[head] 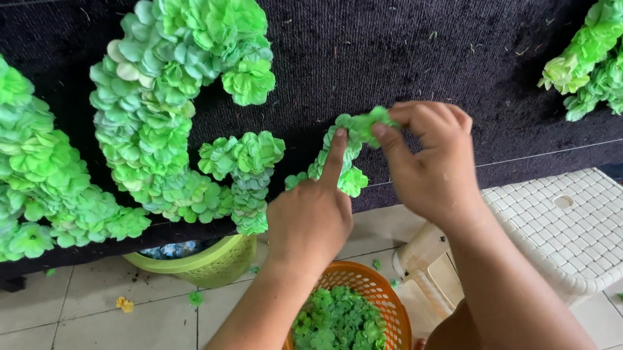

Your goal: The person attaches green artificial flowers to a black fabric surface to create a floral pattern by hand, picking flowers from a basket on their lap.

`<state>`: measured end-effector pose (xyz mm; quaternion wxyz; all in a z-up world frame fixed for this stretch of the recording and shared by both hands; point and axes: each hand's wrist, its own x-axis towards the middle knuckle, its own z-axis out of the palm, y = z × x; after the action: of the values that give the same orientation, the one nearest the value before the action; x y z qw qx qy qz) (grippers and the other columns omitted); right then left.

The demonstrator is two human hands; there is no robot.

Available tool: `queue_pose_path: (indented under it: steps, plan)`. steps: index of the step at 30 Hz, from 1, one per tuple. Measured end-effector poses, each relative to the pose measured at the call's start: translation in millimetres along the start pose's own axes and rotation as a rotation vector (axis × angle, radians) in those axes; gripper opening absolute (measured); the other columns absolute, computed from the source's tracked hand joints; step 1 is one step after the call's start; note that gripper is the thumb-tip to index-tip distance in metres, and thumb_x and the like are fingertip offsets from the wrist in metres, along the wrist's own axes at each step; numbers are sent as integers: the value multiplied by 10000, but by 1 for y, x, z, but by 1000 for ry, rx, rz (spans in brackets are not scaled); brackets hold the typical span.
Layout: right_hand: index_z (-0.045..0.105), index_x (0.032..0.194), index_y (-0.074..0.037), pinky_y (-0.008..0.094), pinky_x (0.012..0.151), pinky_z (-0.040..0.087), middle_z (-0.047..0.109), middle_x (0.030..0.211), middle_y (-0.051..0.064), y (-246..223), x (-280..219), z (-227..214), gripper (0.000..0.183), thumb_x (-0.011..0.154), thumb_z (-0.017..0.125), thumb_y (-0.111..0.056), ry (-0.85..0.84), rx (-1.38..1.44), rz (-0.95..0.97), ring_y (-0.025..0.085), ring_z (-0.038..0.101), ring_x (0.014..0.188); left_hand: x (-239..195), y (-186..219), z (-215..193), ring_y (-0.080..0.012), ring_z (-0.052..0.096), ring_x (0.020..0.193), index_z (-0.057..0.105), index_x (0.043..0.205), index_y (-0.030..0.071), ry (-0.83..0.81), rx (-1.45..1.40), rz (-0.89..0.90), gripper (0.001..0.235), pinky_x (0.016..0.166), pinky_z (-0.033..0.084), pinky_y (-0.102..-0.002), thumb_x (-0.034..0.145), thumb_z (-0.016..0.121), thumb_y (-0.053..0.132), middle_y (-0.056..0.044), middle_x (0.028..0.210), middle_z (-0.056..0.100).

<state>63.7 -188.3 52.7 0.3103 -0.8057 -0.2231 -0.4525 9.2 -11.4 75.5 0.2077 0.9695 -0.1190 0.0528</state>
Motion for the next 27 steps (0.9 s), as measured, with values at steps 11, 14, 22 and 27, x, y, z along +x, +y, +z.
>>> queue_pose_path:
  steps: [11,14,22,27]
  plan:
    - [614,952,-115,242,601,513,633,667,21,23,18,-3,189,932,763,-230,370,654,799,121,573,577,13,-3,30,-278,639,449,422,1547,150,375,-5,267,645,376,498,-357,914,546,141,-160,610,685]
    - [458,1081,-69,251,630,642,615,908,127,86,30,-45,402,869,719,-288,827,1221,1109,214,690,697,15,-3,19,-341,672,504,257,1635,223,148,-36,193,741,441,521,-373,948,516,123,-216,665,698]
    - [521,1034,41,48,603,625,509,900,58,91,6,-78,285,913,756,-66,966,1276,967,78,671,658,0,4,37,-350,752,763,636,1350,29,427,-382,346,484,568,622,-446,879,623,144,-175,814,742]
    - [655,1026,27,382,525,625,726,728,214,16,-40,-36,342,740,837,74,-186,571,696,290,720,526,-9,17,37,-355,767,938,589,1364,55,273,-1035,306,524,665,675,-403,896,720,249,-250,1090,729]
